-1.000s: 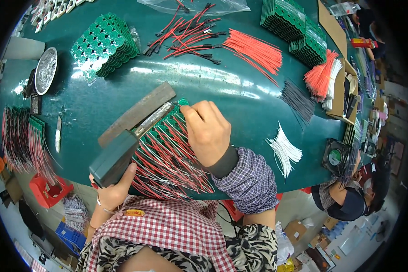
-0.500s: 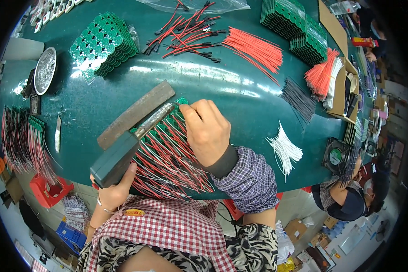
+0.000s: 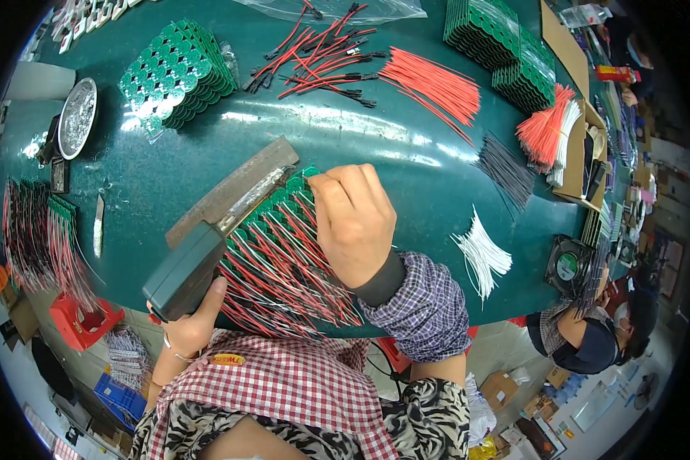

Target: The person solders red and black wires onto electronic circuit boards for battery components using a soldering iron.

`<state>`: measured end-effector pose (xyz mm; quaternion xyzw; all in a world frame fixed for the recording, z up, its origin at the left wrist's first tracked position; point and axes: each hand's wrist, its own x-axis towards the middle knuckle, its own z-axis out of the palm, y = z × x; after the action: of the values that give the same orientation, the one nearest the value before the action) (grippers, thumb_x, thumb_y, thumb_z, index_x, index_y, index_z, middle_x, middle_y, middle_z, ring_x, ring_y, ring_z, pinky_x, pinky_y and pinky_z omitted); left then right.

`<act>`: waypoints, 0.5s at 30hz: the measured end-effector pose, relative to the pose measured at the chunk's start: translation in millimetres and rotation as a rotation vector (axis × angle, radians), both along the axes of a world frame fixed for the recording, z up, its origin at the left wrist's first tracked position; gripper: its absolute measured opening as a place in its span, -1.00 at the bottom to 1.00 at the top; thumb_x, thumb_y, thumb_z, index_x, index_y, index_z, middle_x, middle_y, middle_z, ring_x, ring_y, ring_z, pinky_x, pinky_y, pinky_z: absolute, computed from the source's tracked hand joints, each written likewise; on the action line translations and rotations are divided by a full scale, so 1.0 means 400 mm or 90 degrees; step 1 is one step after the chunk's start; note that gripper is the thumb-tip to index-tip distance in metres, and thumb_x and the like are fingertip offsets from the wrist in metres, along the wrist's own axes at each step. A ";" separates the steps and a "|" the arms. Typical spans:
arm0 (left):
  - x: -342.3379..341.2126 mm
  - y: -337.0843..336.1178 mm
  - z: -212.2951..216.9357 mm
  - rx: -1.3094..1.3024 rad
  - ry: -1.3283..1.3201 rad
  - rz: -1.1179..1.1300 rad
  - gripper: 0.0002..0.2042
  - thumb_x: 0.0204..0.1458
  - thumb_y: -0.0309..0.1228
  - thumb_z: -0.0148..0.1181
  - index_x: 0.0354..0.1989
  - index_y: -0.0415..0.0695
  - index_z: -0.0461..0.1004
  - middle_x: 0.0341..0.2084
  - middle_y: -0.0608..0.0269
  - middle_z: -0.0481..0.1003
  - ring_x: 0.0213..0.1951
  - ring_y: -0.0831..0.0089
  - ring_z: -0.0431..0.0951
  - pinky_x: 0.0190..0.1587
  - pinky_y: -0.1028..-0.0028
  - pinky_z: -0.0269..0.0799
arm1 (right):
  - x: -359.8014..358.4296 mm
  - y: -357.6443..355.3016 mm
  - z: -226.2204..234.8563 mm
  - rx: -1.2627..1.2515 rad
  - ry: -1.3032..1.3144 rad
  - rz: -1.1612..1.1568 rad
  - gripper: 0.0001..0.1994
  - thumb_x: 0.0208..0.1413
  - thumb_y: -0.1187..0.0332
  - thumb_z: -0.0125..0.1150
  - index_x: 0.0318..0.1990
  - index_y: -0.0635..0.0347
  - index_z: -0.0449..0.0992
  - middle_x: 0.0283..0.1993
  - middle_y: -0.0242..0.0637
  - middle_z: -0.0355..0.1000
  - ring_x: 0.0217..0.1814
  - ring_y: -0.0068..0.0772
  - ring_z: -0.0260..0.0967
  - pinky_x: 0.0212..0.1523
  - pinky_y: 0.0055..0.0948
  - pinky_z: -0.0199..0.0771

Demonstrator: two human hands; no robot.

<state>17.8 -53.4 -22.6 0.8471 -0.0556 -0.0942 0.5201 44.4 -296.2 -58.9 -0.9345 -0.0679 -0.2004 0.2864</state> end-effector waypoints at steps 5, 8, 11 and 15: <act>-0.001 -0.002 -0.014 -0.044 -0.026 -0.007 -0.78 -0.12 -0.60 0.37 -0.25 -0.34 0.59 -0.38 0.08 0.56 -0.44 0.39 0.56 -0.36 0.49 0.47 | 0.002 0.003 -0.008 0.028 0.020 -0.021 -0.82 -0.10 0.68 0.31 -0.30 0.28 0.55 -0.36 -0.21 0.43 -0.33 -0.17 0.40 -0.33 -0.29 0.41; 0.003 -0.001 -0.012 -0.016 -0.012 -0.024 -0.80 -0.12 -0.62 0.36 -0.27 -0.34 0.59 -0.39 0.10 0.55 -0.43 0.40 0.55 -0.37 0.49 0.45 | 0.003 0.005 -0.008 0.015 0.020 -0.023 -0.81 -0.11 0.68 0.32 -0.31 0.28 0.56 -0.36 -0.21 0.42 -0.33 -0.17 0.40 -0.33 -0.29 0.41; 0.010 -0.007 -0.009 -0.020 -0.008 -0.030 -0.81 -0.12 -0.63 0.35 -0.28 -0.33 0.58 -0.40 0.11 0.54 -0.45 0.40 0.54 -0.39 0.49 0.44 | 0.003 0.006 -0.013 -0.006 0.020 -0.026 -0.80 -0.13 0.68 0.33 -0.31 0.28 0.57 -0.37 -0.21 0.42 -0.34 -0.17 0.39 -0.34 -0.29 0.41; 0.009 -0.007 -0.011 -0.036 0.012 -0.019 -0.82 -0.12 -0.63 0.35 -0.29 -0.32 0.58 -0.40 0.12 0.53 -0.46 0.40 0.53 -0.39 0.49 0.44 | 0.004 0.011 -0.016 -0.029 0.000 -0.026 -0.79 -0.16 0.68 0.35 -0.30 0.29 0.57 -0.38 -0.22 0.41 -0.35 -0.19 0.39 -0.37 -0.30 0.41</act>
<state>21.4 -56.2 -26.9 0.8300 -0.0655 -0.1084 0.5432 45.9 -291.9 -65.5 -0.9420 -0.0533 -0.2042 0.2609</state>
